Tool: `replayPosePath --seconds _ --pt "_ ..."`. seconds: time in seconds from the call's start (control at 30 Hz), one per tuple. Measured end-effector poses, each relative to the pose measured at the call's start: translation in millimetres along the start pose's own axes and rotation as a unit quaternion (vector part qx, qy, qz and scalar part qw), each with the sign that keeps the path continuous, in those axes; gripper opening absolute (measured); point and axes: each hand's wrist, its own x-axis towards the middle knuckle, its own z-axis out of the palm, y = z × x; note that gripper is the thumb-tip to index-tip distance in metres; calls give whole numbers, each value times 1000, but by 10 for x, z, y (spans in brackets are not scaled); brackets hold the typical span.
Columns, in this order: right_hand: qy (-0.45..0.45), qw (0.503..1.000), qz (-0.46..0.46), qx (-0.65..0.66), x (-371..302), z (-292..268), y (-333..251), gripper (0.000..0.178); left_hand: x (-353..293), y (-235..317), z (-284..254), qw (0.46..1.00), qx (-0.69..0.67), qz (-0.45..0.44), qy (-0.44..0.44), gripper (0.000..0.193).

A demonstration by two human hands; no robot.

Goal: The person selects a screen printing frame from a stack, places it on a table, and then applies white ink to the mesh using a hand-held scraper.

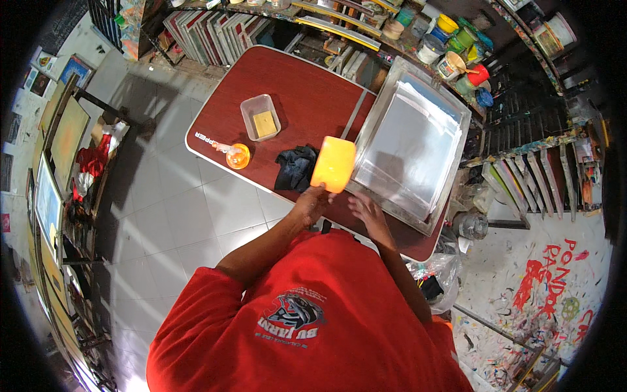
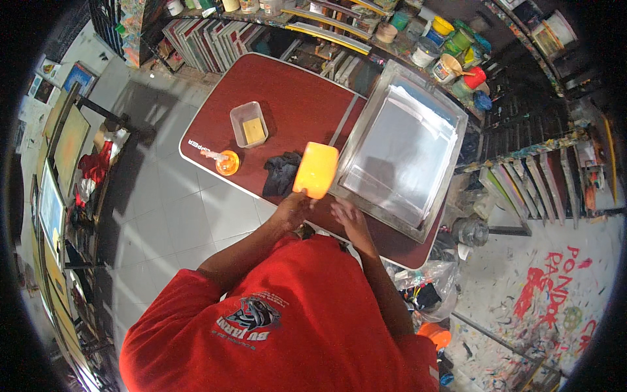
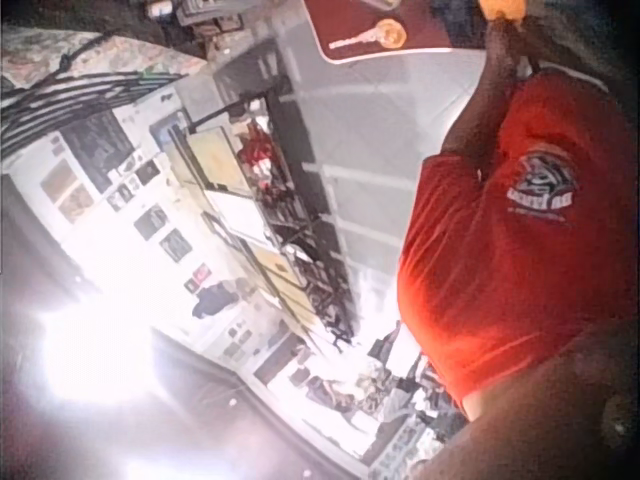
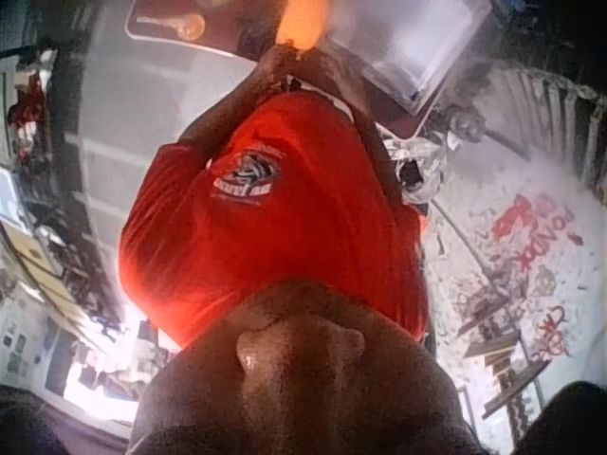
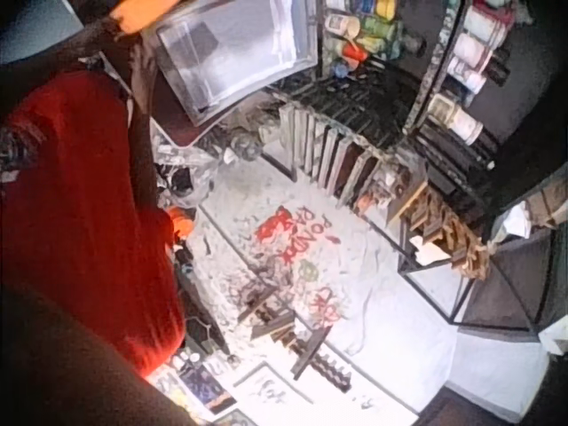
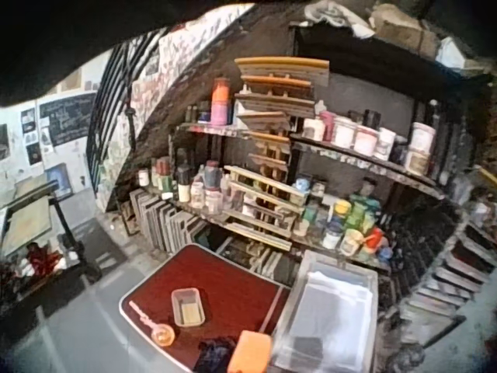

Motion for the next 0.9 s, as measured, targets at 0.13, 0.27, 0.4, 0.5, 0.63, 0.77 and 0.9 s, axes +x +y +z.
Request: replayPosePath --seconds 0.13,0.27,0.4,0.5,0.63,0.77,0.9 --pt "19 999 20 -27 434 297 125 27 31 -174 12 997 64 -18 -31 21" --pt "70 997 15 19 509 190 316 27 -48 24 -216 985 170 -36 -19 23" --pt "123 992 28 -3 323 69 180 26 220 329 -1140 866 423 126 234 26" --pt "119 993 23 -11 196 -52 101 27 501 598 -1619 696 551 247 388 68" --pt "118 991 -16 -67 55 -284 219 32 569 714 -1028 596 690 197 362 83" --pt "96 981 -24 -167 -58 -322 125 31 840 771 -1327 512 792 124 309 60" --pt "102 977 -61 -175 -149 -364 80 30 884 704 -1320 615 741 126 240 35"
